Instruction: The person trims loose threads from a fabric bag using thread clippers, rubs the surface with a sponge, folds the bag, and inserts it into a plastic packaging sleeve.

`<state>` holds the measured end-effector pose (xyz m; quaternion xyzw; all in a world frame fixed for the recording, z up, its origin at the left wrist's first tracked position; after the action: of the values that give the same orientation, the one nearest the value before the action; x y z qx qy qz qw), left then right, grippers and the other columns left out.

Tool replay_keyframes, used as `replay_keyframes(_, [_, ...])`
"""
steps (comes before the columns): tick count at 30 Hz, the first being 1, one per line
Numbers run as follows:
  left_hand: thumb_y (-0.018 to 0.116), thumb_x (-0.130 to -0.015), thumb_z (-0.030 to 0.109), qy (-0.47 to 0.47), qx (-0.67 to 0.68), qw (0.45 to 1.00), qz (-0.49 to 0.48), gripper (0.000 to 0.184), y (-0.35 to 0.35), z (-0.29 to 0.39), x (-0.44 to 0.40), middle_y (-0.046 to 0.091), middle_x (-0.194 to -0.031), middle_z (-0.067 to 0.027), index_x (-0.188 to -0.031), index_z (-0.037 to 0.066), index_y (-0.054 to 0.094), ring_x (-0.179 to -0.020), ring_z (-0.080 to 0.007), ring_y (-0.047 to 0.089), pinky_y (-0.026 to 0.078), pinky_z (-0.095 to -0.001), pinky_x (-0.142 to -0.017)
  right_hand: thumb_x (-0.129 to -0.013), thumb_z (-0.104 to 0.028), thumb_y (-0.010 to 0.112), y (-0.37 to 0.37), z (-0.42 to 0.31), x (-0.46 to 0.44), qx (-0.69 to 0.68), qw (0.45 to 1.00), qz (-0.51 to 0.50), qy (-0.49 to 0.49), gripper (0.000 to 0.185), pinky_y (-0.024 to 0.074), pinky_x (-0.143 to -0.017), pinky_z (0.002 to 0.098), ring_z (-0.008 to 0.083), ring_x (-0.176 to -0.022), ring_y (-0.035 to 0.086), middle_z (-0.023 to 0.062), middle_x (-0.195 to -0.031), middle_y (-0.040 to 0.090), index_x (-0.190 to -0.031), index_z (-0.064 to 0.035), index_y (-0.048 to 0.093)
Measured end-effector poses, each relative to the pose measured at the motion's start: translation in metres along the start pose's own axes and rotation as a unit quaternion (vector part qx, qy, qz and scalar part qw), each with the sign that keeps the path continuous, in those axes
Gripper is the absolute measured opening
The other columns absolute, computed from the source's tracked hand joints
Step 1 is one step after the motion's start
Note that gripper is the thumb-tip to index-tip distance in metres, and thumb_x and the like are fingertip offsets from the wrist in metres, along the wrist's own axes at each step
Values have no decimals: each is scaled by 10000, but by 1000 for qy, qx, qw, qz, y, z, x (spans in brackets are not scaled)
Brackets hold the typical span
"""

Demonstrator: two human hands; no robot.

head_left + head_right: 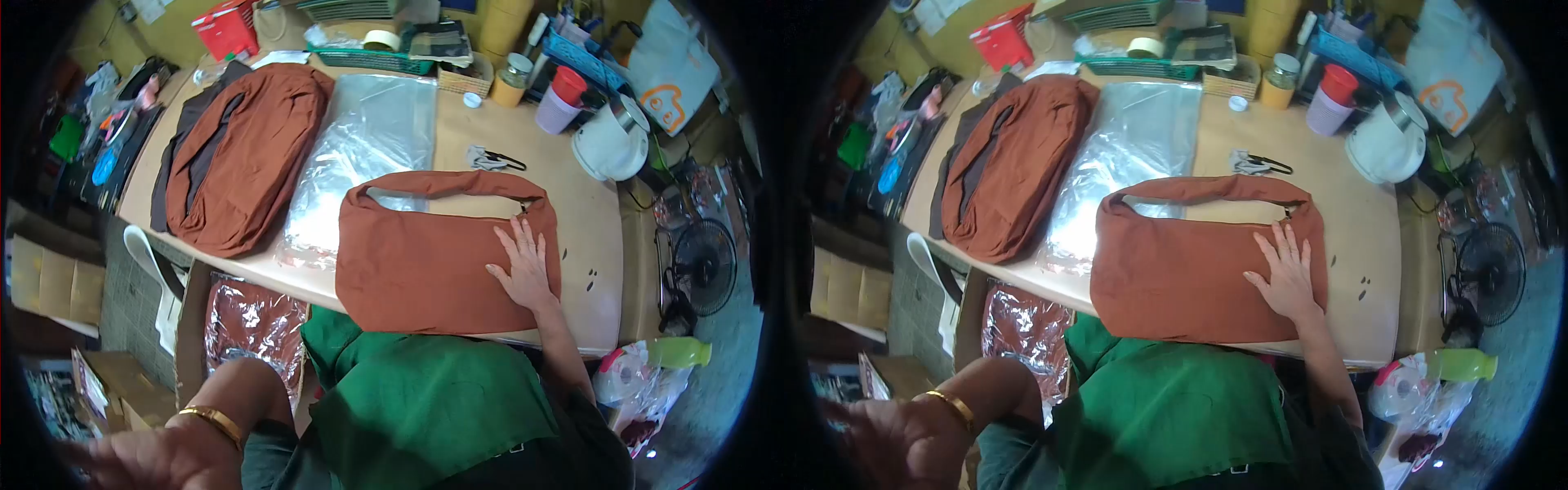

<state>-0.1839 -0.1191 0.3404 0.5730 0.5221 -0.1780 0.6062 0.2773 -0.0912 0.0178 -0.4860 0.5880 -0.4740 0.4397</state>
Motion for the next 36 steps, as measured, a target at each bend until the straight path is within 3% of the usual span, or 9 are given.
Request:
replay_keyframes(15, [701, -920, 180, 109, -114, 984, -80, 543, 60, 20, 15, 627, -983, -110, -1321, -72, 435, -752, -121, 674, 648, -195, -581, -873, -298, 714, -22, -13, -20, -36, 999, -34, -13, 574, 222, -1170, 547, 408, -1447, 264, 200, -1548, 310, -1374, -118, 501])
replay_keyframes(16, [717, -897, 181, 13, -48, 987, -152, 494, 68, 8, 38, 627, -1018, -115, -1264, -49, 481, -818, -149, 660, 614, -235, -646, -846, -255, 748, -48, -35, -31, -94, 989, 97, -54, 383, 395, -1060, 469, 379, -1252, 505, 183, -1308, 559, -1159, -69, 629])
replay_keyframes(17, [733, -874, 182, -134, 37, 943, -301, 445, 80, -1, 86, 626, -1053, -119, -1208, -26, 526, -883, -176, 645, 579, -275, -711, -846, -255, 748, -54, -53, -45, -96, 989, 97, -56, 383, 395, -1060, 469, 379, -1252, 505, 183, -1308, 559, -1159, -69, 629])
replay_keyframes(19, [765, -828, 184, -352, 109, 722, -586, 347, 100, 7, 214, 626, -1123, -128, -1095, 19, 617, -1013, -231, 617, 511, -355, -840, -856, -246, 739, -49, -91, -78, -258, 964, 12, -60, 245, 495, -862, 423, 325, -996, 623, 143, -1013, 664, -977, -40, 685])
replay_keyframes(21, [733, -854, 335, -330, 90, 594, -728, 468, 83, 46, 334, 587, -1288, -173, -1194, 31, 629, -1222, -315, 550, 423, -486, -1010, -872, -294, 721, -24, -131, -116, -274, 956, 40, -95, 285, 498, -717, 435, 319, -816, 637, 136, -827, 644, -856, -12, 682])
replay_keyframes(23, [599, -909, 519, -256, -15, 575, -777, 705, 60, 72, 388, 440, -1472, -208, -1411, 37, 486, -1390, -365, 392, 275, -603, -1118, -881, -321, 698, -9, -171, -144, -225, 938, 168, -202, 325, 489, -667, 467, 367, -742, 636, 185, -788, 641, -812, -4, 680])
replay_keyframes(29, [468, -927, 633, -245, -21, 539, -806, 824, 49, 61, 401, 238, -1600, -190, -1535, 96, 326, -1494, -359, 191, 104, -654, -1166, -916, -338, 616, 22, -180, -224, -294, 948, 63, -99, 411, 507, -719, 534, 467, -737, 635, 252, -738, 646, -700, 6, 680])
replay_keyframes(33, [446, -923, 657, -245, -26, 541, -804, 816, 48, 58, 406, 222, -1617, -151, -1542, 139, 327, -1503, -328, 175, 85, -659, -1163, -946, -278, 603, -35, -169, -192, -345, 923, 134, -110, 291, 515, -754, 424, 385, -842, 667, 227, -968, 694, -1031, -17, 701])
replay_keyframes(36, [465, -917, 652, -236, -38, 472, -849, 824, 49, 58, 410, 216, -1619, -153, -1543, 136, 324, -1504, -332, 171, 81, -669, -1158, -924, -359, 615, -32, -168, -107, -143, 967, 125, -169, 545, 336, -1051, 565, 363, -1283, 489, 203, -1400, 508, -1385, -91, 501])
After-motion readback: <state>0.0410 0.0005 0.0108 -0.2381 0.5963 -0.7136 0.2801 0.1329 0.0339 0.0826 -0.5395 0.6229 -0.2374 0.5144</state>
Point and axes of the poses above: each hand's wrist, its own x-axis away from the middle knuckle, its own y-axis out of the palm, z = x × y, the point moved 7 cm from there along -x, towards the middle knuckle
